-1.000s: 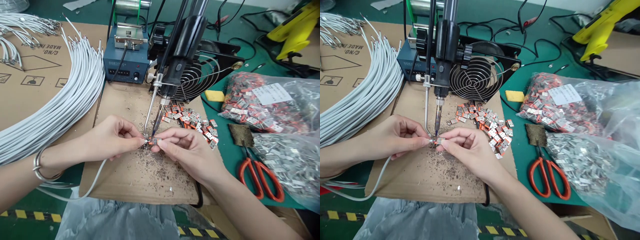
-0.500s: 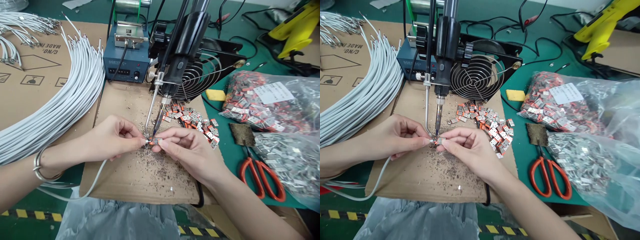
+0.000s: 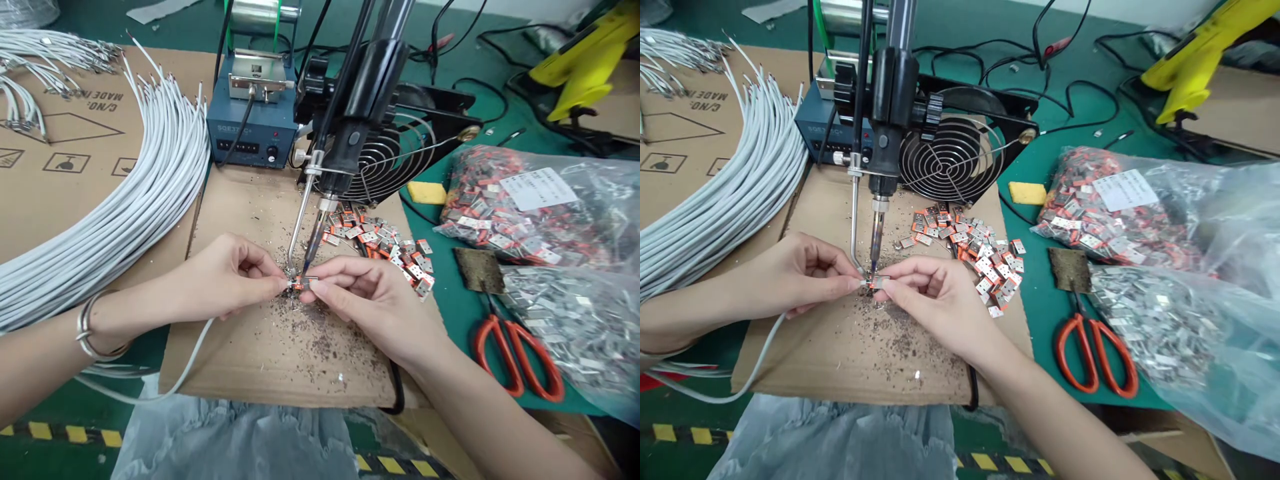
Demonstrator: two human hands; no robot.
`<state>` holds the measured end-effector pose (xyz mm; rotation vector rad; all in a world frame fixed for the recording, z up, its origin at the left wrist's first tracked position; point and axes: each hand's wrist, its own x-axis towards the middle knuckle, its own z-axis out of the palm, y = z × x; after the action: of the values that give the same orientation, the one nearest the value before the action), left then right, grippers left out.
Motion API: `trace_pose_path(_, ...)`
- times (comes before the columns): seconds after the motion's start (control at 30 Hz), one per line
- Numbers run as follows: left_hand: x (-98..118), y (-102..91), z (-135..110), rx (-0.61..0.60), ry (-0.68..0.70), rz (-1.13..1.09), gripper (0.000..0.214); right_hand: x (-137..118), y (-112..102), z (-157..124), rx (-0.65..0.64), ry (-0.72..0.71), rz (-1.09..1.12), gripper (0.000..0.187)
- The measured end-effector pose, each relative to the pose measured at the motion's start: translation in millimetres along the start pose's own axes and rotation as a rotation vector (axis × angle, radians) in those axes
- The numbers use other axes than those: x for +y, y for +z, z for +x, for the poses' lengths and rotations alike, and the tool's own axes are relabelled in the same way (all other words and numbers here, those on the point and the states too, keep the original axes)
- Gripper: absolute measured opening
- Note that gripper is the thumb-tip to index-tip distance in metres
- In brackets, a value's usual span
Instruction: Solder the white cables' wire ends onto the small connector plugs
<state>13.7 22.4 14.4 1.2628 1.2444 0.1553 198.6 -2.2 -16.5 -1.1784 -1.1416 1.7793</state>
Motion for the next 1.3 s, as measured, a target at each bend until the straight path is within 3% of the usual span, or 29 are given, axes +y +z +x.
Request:
trace_pose_path(0.53, -0.7, 2.3, -5.0, 0.000, -0.017, -0.055, 0.010, -0.5, -2.5, -1.2, 0.012, 0.056, 0.000, 0.009)
trace_pose_path(0.93, 0.4, 2.7, -5.7, -0.003, -0.024, -0.085, 0.009, 2.9, -4.1, -1.9, -0.011, 0.007, 0.071, 0.007)
trace_pose_path(1.3, 0.9, 4.4, -4.0, 0.021, -0.055, -0.076, 0.008, -0.1, 0.5, -2.0, 0.049, 0.002, -0.054, 0.006)
